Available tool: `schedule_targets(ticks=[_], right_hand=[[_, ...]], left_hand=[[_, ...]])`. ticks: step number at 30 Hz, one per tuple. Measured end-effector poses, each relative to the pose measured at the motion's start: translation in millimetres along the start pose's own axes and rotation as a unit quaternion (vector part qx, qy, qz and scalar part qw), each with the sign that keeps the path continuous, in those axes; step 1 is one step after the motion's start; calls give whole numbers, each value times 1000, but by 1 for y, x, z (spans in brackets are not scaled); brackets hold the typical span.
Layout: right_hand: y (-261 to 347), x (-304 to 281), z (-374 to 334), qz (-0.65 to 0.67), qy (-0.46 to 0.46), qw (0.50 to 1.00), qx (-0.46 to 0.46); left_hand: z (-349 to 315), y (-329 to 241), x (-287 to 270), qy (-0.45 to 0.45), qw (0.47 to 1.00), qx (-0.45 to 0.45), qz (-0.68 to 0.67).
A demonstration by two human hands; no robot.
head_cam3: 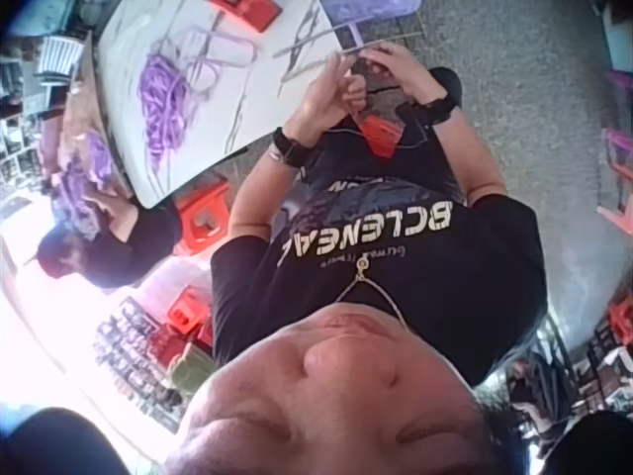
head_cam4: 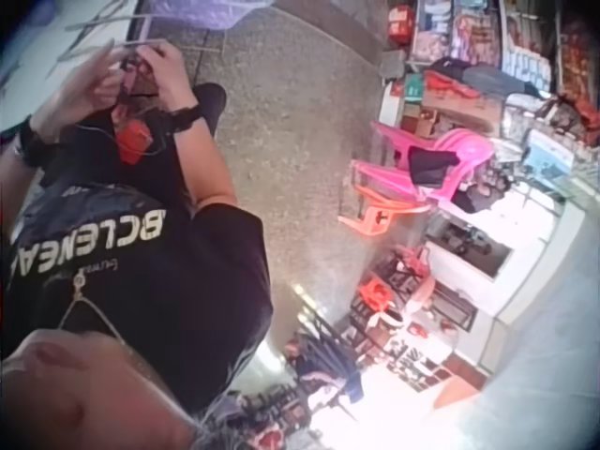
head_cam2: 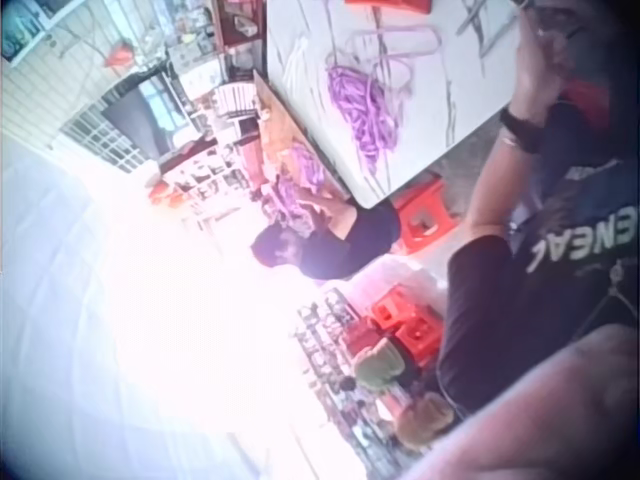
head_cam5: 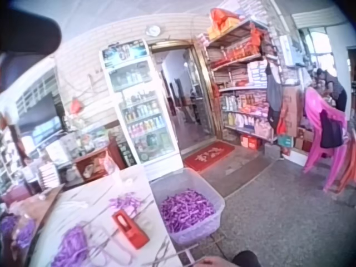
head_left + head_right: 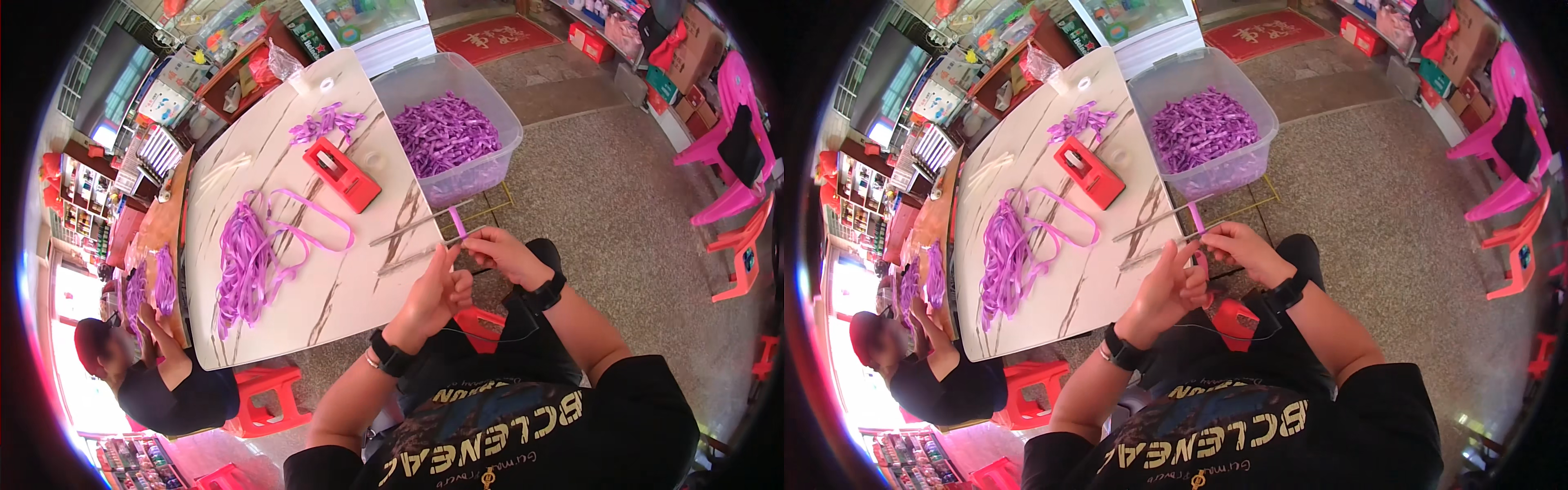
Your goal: Picking up, aligning, and tying purple plastic ribbons into bunches at a workbench.
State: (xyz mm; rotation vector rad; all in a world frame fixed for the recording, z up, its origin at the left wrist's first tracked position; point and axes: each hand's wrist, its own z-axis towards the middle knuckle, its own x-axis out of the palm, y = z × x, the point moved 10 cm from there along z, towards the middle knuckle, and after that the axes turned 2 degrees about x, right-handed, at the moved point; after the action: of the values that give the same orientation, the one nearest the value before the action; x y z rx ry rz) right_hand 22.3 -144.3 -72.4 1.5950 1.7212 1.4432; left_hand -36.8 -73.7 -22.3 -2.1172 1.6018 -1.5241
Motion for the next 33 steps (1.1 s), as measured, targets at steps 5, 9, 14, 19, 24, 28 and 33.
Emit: schedule_targets(ticks=[5,9,14,19,24,28,33], right_hand=[[1,2,-1,-7,14,1000,16],[3,0,-1,-24,19,999,25],[49,3,-7,-184,103,977,27],[140,51,29,-264,93,948,-150],[162,112,113,-379,75,892,-236],[155,126,151,-425,38,889,-166],[143,153,162,-340,132,919,-152]], left_hand=[[15,3,4,50,986,9,-158],[17,1,9,112,971,20,-211],[15,-4,6,146,957,21,-249],[10,-8,10,223,943,38,-242],[11,-5,11,259,933,37,-248],[10,-5,15,256,931,38,-257],[9,-8,15,267,929,48,-252]])
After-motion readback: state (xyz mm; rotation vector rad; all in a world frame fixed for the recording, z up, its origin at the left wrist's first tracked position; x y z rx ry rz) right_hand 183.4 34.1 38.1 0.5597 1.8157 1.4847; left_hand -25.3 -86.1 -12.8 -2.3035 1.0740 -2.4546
